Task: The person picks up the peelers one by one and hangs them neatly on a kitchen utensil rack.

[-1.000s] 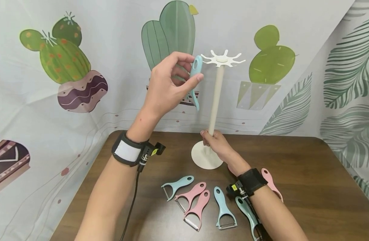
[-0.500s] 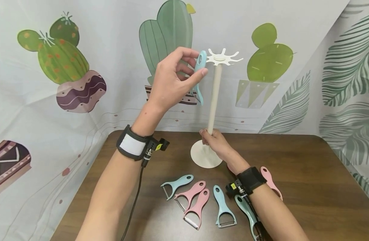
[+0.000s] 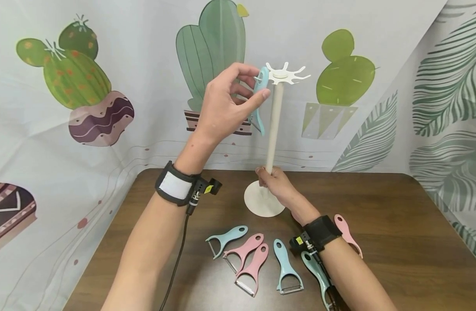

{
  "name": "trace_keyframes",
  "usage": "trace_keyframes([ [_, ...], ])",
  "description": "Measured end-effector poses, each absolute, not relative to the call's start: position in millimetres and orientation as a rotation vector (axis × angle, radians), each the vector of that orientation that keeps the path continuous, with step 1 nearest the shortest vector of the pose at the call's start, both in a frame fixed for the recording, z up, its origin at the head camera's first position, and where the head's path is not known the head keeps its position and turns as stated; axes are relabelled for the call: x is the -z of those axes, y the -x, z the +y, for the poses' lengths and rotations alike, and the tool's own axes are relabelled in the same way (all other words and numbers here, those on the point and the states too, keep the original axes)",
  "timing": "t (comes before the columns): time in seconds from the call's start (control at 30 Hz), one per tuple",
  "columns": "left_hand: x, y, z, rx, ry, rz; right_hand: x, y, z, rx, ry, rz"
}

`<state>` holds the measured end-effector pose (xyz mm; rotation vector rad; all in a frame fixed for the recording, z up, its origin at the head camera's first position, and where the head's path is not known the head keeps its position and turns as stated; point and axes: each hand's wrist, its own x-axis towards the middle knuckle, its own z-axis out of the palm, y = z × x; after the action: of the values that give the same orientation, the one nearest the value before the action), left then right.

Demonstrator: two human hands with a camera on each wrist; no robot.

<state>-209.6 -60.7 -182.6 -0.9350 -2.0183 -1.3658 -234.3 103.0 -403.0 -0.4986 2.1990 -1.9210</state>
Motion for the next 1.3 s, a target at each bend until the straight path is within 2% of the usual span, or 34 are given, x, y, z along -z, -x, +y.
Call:
trace_keyframes([
  [0.47, 190, 214, -59, 1.349, 0.939, -2.029, 406, 236, 102, 1.931, 0.503, 2.192],
  [0.7, 193, 216, -58, 1.399, 0.939, -2.015, 429, 251, 104, 1.949, 0.501, 2.196],
  [0.93, 195, 215, -59, 1.417, 0.993, -1.960, 429, 249, 105, 1.946, 0.487, 2.227],
  [1.13, 189, 208, -68, 1.365, 0.858, -1.995, 421, 250, 103, 1.935, 0.494, 2.204],
  [1.3, 195, 207, -77, 1.269, 0.769, -2.024, 432, 255, 104, 1.957, 0.484, 2.181],
])
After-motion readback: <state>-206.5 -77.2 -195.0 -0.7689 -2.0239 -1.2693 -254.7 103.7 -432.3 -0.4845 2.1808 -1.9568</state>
